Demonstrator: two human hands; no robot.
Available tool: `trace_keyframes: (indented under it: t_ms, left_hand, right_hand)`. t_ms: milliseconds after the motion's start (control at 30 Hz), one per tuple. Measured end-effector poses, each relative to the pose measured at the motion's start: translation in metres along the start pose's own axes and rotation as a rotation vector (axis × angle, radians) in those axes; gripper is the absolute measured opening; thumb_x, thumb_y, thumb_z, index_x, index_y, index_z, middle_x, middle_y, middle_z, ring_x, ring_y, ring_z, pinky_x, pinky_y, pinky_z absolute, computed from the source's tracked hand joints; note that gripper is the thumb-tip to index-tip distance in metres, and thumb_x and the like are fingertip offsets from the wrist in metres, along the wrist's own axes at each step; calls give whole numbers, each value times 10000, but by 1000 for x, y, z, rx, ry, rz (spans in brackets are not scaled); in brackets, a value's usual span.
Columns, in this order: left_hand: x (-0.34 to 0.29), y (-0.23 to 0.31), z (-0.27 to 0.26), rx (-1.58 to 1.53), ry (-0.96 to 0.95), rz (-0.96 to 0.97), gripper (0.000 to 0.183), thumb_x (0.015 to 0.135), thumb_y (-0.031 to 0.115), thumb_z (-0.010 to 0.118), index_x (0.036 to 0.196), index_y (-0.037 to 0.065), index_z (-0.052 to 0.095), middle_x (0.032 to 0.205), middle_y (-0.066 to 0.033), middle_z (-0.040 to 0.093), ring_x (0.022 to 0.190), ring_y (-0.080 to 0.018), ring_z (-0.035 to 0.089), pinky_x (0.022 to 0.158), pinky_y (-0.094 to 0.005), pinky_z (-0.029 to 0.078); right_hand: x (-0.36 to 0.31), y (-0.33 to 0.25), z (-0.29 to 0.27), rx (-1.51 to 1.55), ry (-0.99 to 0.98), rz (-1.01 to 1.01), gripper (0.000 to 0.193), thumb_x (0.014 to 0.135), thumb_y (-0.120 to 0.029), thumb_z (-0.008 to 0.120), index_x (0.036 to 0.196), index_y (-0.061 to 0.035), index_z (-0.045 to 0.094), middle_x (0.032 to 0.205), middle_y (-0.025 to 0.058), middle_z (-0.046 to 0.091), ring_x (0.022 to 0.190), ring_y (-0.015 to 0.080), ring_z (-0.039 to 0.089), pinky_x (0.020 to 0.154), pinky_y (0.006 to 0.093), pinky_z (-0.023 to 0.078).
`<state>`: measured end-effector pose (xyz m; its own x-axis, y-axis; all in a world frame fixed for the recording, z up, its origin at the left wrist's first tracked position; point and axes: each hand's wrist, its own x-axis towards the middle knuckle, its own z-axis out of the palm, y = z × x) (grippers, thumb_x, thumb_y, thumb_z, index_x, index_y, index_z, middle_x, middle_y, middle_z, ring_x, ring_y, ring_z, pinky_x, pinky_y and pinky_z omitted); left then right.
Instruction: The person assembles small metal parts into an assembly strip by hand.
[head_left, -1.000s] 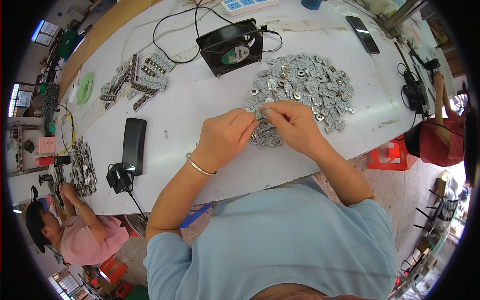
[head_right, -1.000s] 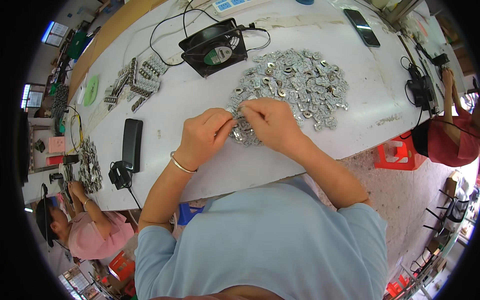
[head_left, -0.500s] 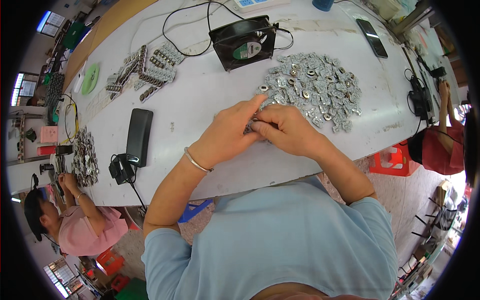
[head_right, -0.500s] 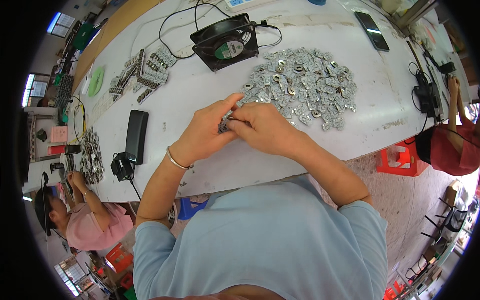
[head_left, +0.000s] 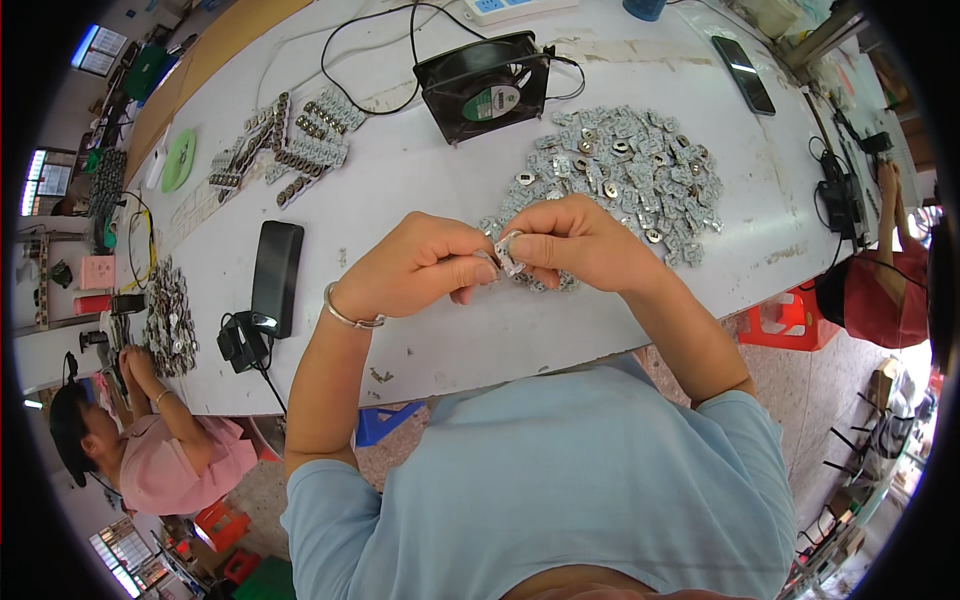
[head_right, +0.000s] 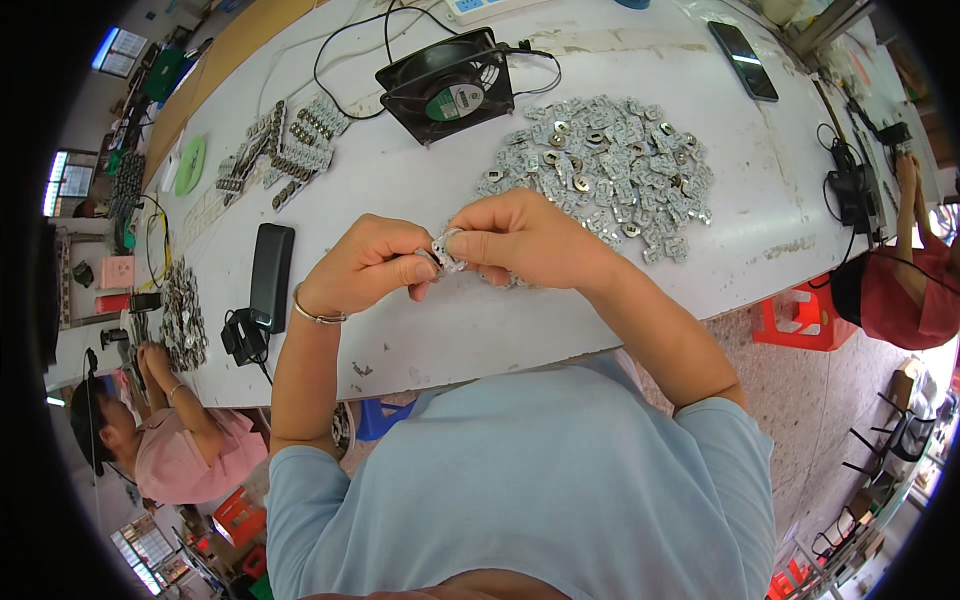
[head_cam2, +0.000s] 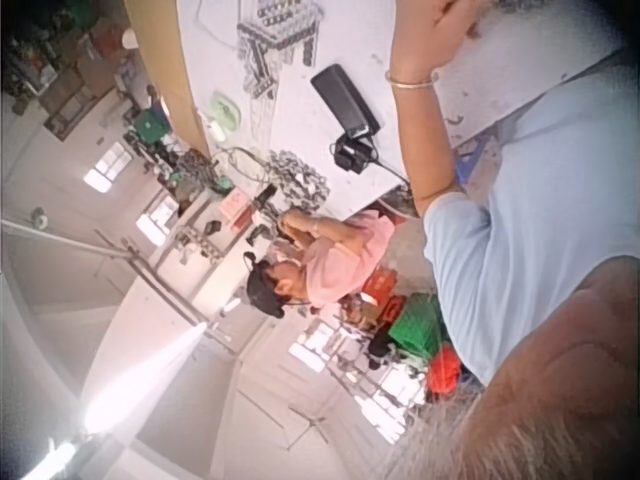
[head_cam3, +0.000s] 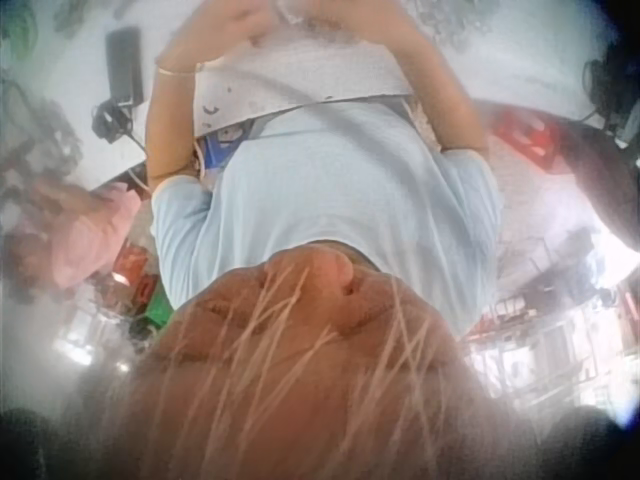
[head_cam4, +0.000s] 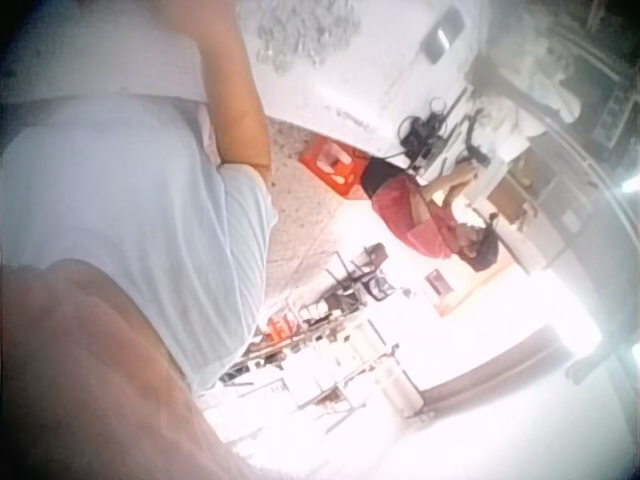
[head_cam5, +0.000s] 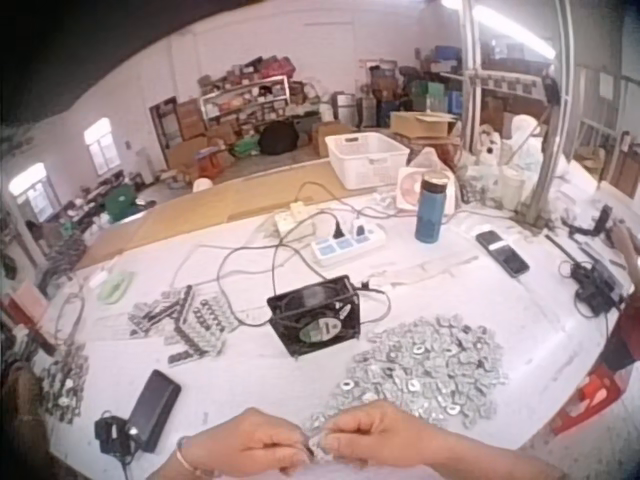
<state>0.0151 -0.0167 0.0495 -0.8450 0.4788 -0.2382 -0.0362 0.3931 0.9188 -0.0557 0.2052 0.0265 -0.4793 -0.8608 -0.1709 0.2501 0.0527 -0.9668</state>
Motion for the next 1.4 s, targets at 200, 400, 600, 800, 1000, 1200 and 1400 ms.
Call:
trace_keyframes:
  t_ms: [200, 400, 600, 800, 1000, 1200, 1400]
  left_hand:
    - [11, -16, 19, 187, 512, 103, 145, 906, 61, 598, 1029, 0, 645, 764, -71, 642, 625, -111, 607, 569, -256, 482]
    - [18, -20, 24, 715, 681, 390, 270, 834, -14, 657, 1099, 35, 639, 822, -114, 665, 630, -219, 643, 568, -303, 511]
    - [22, -28, 16, 866, 699, 458, 276, 818, -20, 665, 1090, 19, 638, 852, -120, 682, 651, -249, 654, 558, -316, 516]
    - [34, -42, 9, 737, 864, 490, 264, 836, -32, 651, 1097, 5, 633, 858, -127, 682, 651, -227, 656, 565, -294, 520]
    - [33, -39, 14, 669, 937, 371, 257, 826, 0, 698, 1074, 6, 635, 853, -108, 681, 632, -177, 645, 533, -265, 519]
    - [36, -38, 31, 726, 961, 453, 199, 800, 20, 729, 977, 8, 638, 848, -108, 678, 610, -181, 641, 513, -257, 517]
    - [34, -45, 54, 449, 703, 300, 216, 782, 64, 747, 974, 36, 651, 817, -98, 666, 633, -196, 644, 558, -293, 520]
  right_hand:
    - [9, 7, -5, -82, 227, 18, 221, 940, -181, 585, 848, 6, 659, 628, 19, 585, 540, 69, 532, 508, 239, 441]
    - [12, -3, -3, -218, 292, 54, 231, 932, -168, 562, 828, 21, 644, 645, 29, 584, 544, 75, 544, 499, 243, 445]
    - [22, -5, -1, -194, 280, 39, 237, 925, -172, 564, 793, 16, 620, 635, 20, 559, 533, 86, 526, 495, 255, 428]
    - [47, 2, -6, -377, 385, -111, 251, 913, -179, 571, 768, 21, 618, 598, 44, 548, 528, 95, 526, 510, 280, 433]
    - [54, -6, -6, -354, 393, -30, 238, 956, -197, 569, 815, -13, 624, 615, -10, 548, 550, 48, 506, 505, 219, 417]
    - [40, 2, -4, -210, 437, -12, 242, 896, -184, 595, 777, 25, 624, 579, 49, 554, 528, 89, 533, 498, 282, 430]
    - [-6, 26, -8, -627, 369, -99, 183, 894, -148, 603, 839, 21, 648, 637, 70, 572, 578, 156, 527, 574, 305, 440]
